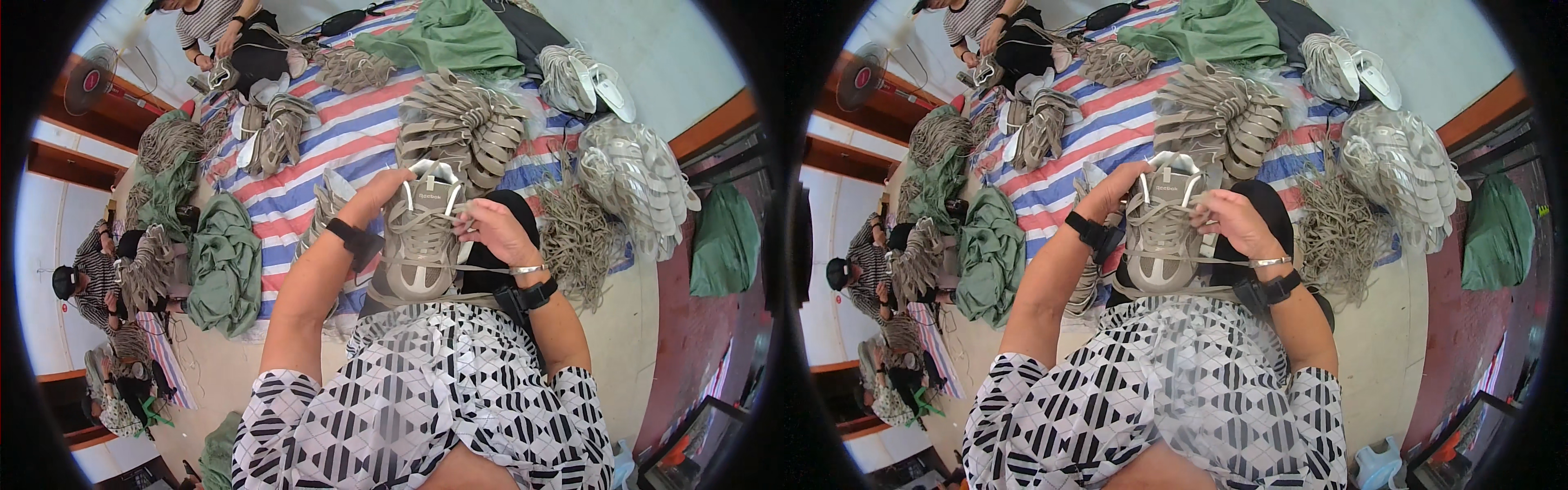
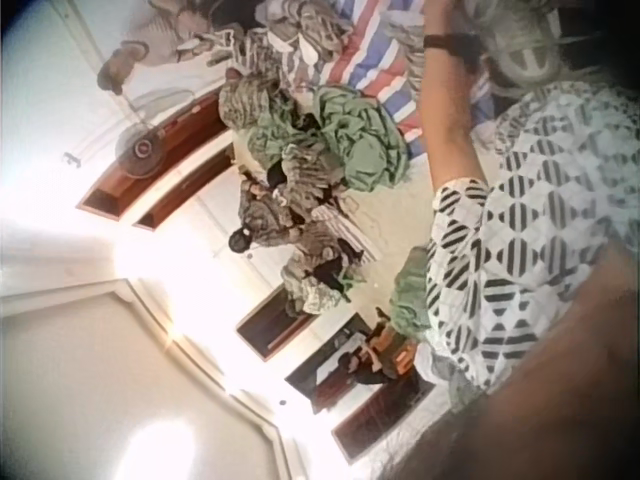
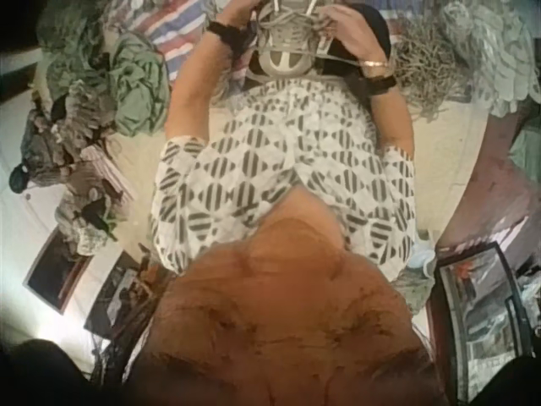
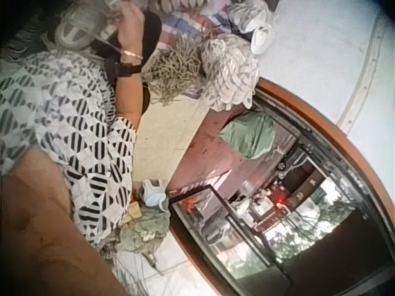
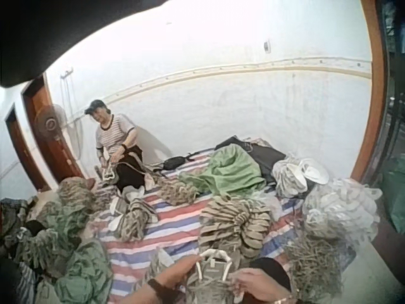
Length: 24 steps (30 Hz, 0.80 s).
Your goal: The person sits on a striped mat and threads beige shoelaces through the eyelets of a beige sneaker. They pull the laces tight and adjust the loops, working on one shoe at a time. Other people are visible in the background performing similar tasks.
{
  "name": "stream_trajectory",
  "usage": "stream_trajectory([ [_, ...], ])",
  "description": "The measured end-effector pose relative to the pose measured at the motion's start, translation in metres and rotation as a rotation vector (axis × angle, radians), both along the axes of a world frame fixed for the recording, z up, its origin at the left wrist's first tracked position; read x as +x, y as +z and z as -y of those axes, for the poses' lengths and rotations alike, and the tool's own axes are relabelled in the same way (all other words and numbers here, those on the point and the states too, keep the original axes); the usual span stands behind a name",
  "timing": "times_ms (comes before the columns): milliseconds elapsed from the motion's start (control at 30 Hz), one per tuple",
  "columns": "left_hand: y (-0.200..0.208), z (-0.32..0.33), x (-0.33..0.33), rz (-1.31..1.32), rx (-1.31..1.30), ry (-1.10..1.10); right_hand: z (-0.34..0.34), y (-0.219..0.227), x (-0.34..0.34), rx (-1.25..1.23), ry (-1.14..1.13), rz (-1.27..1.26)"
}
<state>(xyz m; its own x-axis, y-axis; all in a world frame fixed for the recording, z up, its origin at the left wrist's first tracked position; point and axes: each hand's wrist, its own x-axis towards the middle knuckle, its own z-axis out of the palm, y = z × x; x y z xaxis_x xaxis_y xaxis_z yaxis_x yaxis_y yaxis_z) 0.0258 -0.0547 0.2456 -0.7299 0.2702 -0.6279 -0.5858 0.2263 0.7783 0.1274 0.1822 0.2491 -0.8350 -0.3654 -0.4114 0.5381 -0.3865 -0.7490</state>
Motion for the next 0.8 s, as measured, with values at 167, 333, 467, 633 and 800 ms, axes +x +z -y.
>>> stream_trajectory([
  [167,-0.003,0.008,0.02,-0.024,0.461,0.344,0.0,0.004,0.014,0.3,-0.097,-0.218],
  [333,-0.033,0.056,0.045,0.057,0.85,0.6,0.01,0.033,0.058,0.366,0.364,-0.14],
  [467,-0.06,0.09,0.044,-0.114,0.868,0.765,-0.013,0.054,0.078,0.274,0.473,-0.32],
  [633,-0.091,0.154,0.062,-0.243,1.001,0.932,-0.092,0.048,0.098,0.136,-0.183,-0.315],
  [800,-0.129,0.212,0.099,-0.377,0.863,0.92,-0.175,0.011,0.095,-0.602,-0.719,-0.355],
])
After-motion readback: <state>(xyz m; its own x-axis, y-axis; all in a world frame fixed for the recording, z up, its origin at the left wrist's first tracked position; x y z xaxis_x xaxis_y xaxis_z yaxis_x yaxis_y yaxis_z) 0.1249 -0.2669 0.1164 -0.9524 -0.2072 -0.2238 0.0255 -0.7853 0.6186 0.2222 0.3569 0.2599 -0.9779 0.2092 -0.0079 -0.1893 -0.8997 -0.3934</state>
